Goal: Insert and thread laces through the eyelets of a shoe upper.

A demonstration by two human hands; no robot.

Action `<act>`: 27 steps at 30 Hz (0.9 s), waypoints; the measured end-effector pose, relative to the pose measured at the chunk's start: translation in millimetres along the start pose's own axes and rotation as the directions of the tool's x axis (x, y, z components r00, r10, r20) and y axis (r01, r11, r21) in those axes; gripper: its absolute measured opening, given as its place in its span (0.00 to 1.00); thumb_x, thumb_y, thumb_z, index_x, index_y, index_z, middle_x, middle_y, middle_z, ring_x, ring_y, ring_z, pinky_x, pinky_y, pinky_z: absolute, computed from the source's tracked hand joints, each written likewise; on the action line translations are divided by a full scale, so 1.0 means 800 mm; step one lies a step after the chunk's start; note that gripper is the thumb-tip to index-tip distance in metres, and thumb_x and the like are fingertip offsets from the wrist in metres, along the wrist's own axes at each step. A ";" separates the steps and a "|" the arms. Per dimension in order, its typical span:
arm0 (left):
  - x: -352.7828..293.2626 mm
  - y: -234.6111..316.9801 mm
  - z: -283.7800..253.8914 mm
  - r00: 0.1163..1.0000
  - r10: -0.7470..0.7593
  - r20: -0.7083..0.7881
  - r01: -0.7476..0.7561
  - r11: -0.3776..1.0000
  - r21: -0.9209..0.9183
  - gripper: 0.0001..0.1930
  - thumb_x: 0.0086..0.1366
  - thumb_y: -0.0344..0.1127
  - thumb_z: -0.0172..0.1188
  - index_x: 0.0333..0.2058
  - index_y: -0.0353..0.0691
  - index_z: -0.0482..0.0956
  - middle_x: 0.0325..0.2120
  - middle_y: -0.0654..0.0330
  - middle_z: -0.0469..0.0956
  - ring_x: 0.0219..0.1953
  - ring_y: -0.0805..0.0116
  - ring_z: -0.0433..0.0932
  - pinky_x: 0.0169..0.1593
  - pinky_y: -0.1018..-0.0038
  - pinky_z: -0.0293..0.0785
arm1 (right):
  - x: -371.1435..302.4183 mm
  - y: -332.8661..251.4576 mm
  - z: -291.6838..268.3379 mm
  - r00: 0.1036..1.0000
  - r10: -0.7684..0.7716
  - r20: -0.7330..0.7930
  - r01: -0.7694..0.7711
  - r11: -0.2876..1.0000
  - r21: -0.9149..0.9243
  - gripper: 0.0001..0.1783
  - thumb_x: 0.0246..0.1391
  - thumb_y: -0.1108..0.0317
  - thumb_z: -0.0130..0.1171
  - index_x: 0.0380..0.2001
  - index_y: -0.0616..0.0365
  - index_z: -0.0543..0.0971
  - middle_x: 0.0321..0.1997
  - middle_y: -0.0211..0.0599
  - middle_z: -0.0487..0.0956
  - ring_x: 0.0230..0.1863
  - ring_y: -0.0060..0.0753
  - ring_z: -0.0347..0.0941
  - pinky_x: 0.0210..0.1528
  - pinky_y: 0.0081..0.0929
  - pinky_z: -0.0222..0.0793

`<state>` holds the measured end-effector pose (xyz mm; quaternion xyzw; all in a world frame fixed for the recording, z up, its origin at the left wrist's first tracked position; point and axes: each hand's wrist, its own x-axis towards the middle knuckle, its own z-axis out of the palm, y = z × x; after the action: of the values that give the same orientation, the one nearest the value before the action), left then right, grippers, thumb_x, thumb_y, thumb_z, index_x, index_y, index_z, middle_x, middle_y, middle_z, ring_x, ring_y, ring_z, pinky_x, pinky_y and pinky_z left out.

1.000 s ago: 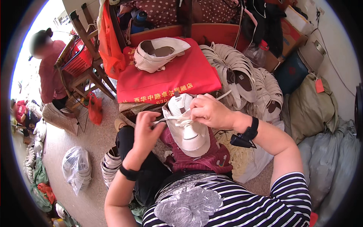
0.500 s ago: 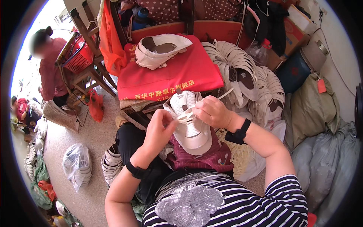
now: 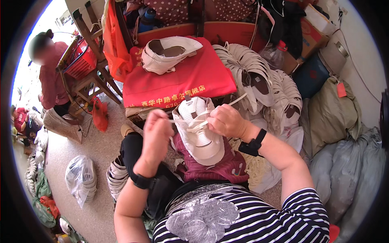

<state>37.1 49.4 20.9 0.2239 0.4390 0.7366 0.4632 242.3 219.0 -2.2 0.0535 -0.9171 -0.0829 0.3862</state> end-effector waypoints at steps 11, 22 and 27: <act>-0.027 -0.035 -0.001 0.901 0.329 0.284 -0.410 0.430 0.804 0.12 0.57 0.24 0.64 0.41 0.37 0.76 0.33 0.59 0.67 0.30 0.72 0.68 0.32 0.77 0.66 | 0.045 -0.005 -0.019 0.748 0.510 0.424 -0.659 0.642 0.391 0.09 0.54 0.69 0.61 0.38 0.58 0.75 0.43 0.40 0.74 0.37 0.43 0.77 0.40 0.35 0.74; -0.020 -0.050 0.011 0.819 0.450 0.357 -0.502 0.260 0.825 0.08 0.57 0.25 0.66 0.36 0.38 0.79 0.30 0.57 0.69 0.26 0.64 0.71 0.31 0.72 0.70 | 0.066 -0.004 -0.020 0.664 0.563 0.492 -0.748 0.485 0.454 0.08 0.56 0.69 0.59 0.37 0.61 0.75 0.30 0.41 0.79 0.31 0.38 0.77 0.37 0.31 0.72; -0.029 -0.042 0.019 0.941 0.215 0.262 -0.339 0.608 0.718 0.04 0.62 0.27 0.63 0.35 0.35 0.79 0.29 0.61 0.69 0.26 0.73 0.69 0.31 0.76 0.67 | 0.063 -0.008 -0.021 0.649 0.557 0.518 -0.760 0.457 0.462 0.08 0.56 0.69 0.60 0.37 0.59 0.75 0.31 0.42 0.79 0.31 0.39 0.78 0.36 0.31 0.73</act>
<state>75.7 41.7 1.8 0.5151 0.6286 0.5311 0.2398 219.1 203.1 43.5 -0.1939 -0.8774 0.3890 0.2033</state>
